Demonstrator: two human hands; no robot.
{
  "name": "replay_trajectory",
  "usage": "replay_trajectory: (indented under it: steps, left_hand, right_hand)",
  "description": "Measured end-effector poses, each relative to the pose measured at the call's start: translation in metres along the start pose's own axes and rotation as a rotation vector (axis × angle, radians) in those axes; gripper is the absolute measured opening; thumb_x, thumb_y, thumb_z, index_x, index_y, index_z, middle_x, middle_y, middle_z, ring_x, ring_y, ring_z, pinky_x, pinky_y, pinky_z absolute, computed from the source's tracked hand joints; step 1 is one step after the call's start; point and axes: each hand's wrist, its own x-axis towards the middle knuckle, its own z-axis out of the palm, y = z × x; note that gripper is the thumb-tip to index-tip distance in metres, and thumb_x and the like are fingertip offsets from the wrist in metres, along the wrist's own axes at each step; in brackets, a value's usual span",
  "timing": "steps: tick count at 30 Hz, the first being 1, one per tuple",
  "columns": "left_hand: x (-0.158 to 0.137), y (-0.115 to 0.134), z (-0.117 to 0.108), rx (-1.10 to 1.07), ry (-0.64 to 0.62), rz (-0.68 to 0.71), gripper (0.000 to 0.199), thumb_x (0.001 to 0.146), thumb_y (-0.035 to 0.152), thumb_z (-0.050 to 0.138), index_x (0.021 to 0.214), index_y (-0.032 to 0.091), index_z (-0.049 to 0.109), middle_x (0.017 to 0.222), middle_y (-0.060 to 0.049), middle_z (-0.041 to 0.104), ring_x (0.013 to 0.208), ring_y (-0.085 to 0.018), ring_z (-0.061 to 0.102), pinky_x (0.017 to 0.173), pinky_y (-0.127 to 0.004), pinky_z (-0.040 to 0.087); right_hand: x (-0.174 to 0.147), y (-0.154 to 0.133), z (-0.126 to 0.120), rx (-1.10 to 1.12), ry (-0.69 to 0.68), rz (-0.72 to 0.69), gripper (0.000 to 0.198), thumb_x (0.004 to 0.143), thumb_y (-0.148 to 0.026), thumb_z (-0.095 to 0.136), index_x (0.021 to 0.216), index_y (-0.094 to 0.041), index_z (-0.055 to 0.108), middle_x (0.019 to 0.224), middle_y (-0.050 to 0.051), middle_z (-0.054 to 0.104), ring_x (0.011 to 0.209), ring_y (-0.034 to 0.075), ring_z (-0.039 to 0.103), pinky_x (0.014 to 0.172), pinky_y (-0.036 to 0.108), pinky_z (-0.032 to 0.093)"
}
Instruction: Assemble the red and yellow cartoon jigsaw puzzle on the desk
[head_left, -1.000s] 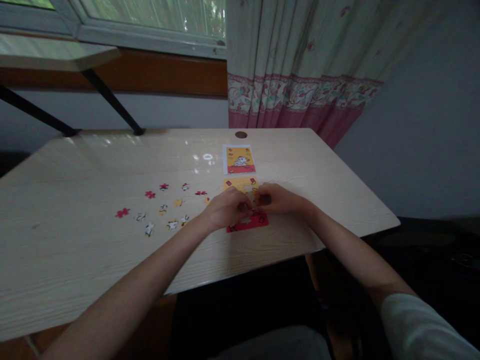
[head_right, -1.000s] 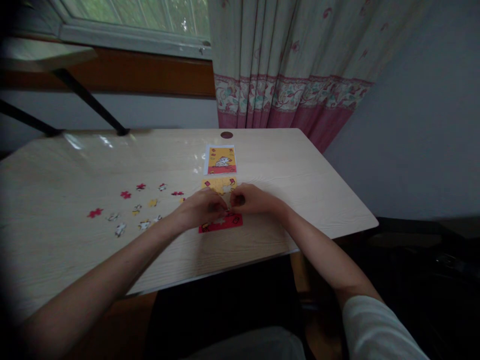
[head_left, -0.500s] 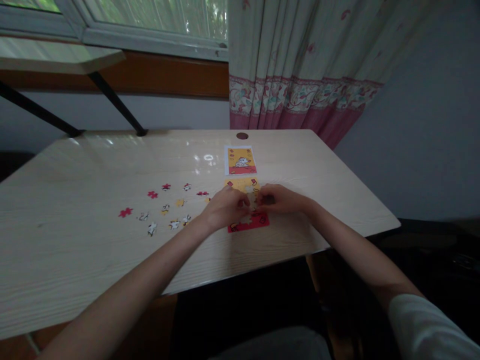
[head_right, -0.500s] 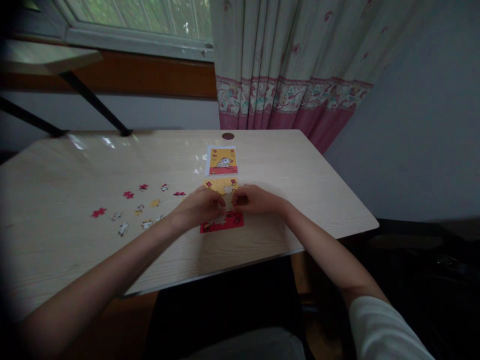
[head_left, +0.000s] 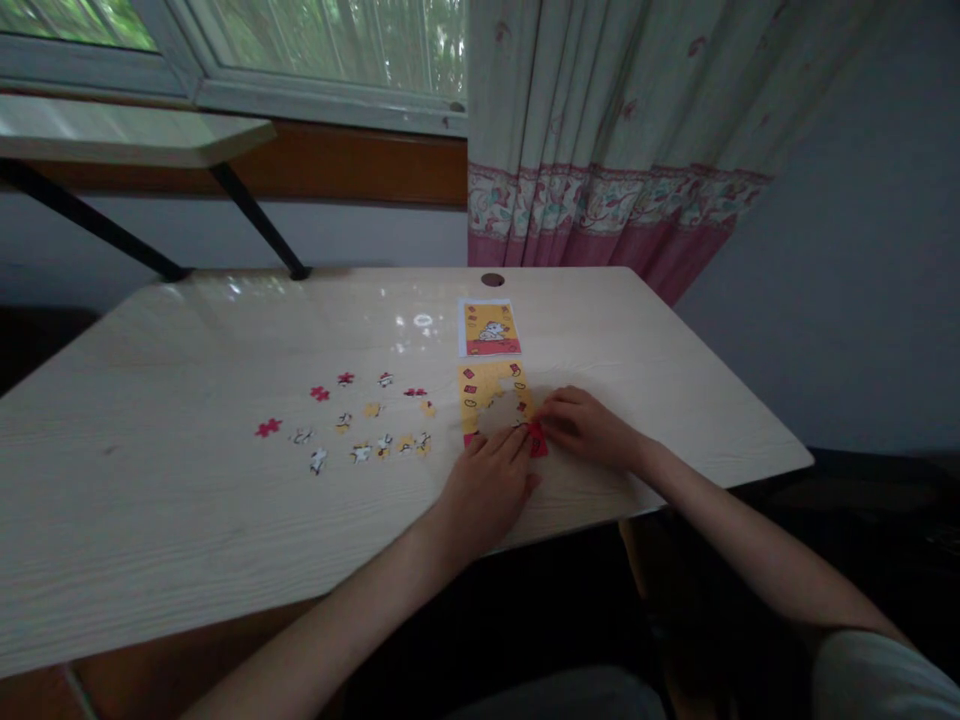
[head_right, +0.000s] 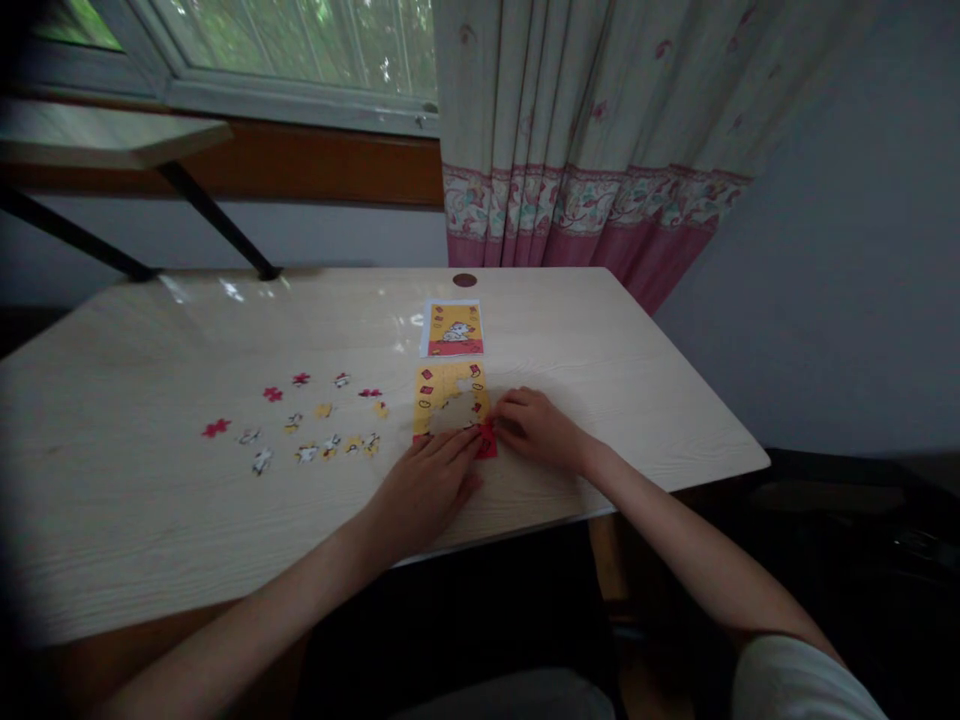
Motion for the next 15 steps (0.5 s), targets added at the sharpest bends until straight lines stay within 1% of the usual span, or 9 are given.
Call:
replay_trajectory:
  steps: [3,7,11,15]
  left_hand:
    - [0.0018,0.0016,0.0059,0.021,0.022,0.005,0.036,0.092,0.025,0.043,0.123,0.009,0.052,0.128,-0.018,0.055,0.118,-0.029,0.051,0.093,-0.045,0.043]
    - [0.0045,0.0016,0.0088,0.034,0.027,0.029,0.034,0.092,0.026,0.043,0.116,0.006,0.056,0.124,-0.021,0.057,0.115,-0.030,0.052,0.092,-0.046,0.044]
    - [0.0080,0.0038,0.0057,0.025,-0.003,0.014,0.035,0.091,0.027,0.046,0.114,0.004,0.057,0.123,-0.020,0.057,0.113,-0.031,0.052,0.093,-0.044,0.044]
    - [0.0102,0.0045,0.0004,0.002,-0.025,-0.003,0.033,0.090,0.027,0.045,0.112,0.005,0.057,0.121,-0.020,0.058,0.112,-0.031,0.053,0.092,-0.043,0.044]
  right_hand:
    - [-0.0047,-0.0006,0.0039,-0.026,0.046,0.001,0.018,0.087,-0.021,0.053,0.100,-0.018,0.064,0.097,0.011,0.062,0.090,0.020,0.055,0.082,0.036,0.044]
    - [-0.0069,-0.0022,0.0051,-0.035,0.050,-0.006,0.019,0.087,-0.021,0.052,0.101,-0.019,0.065,0.097,0.010,0.062,0.090,0.021,0.054,0.083,0.037,0.044]
    - [-0.0068,-0.0031,0.0052,-0.035,0.057,-0.001,0.019,0.086,-0.019,0.053,0.101,-0.018,0.065,0.096,0.010,0.062,0.090,0.020,0.054,0.083,0.036,0.044]
    - [-0.0065,-0.0027,0.0061,-0.032,0.061,0.003,0.019,0.086,-0.018,0.054,0.101,-0.018,0.065,0.096,0.010,0.063,0.089,0.020,0.054,0.082,0.037,0.045]
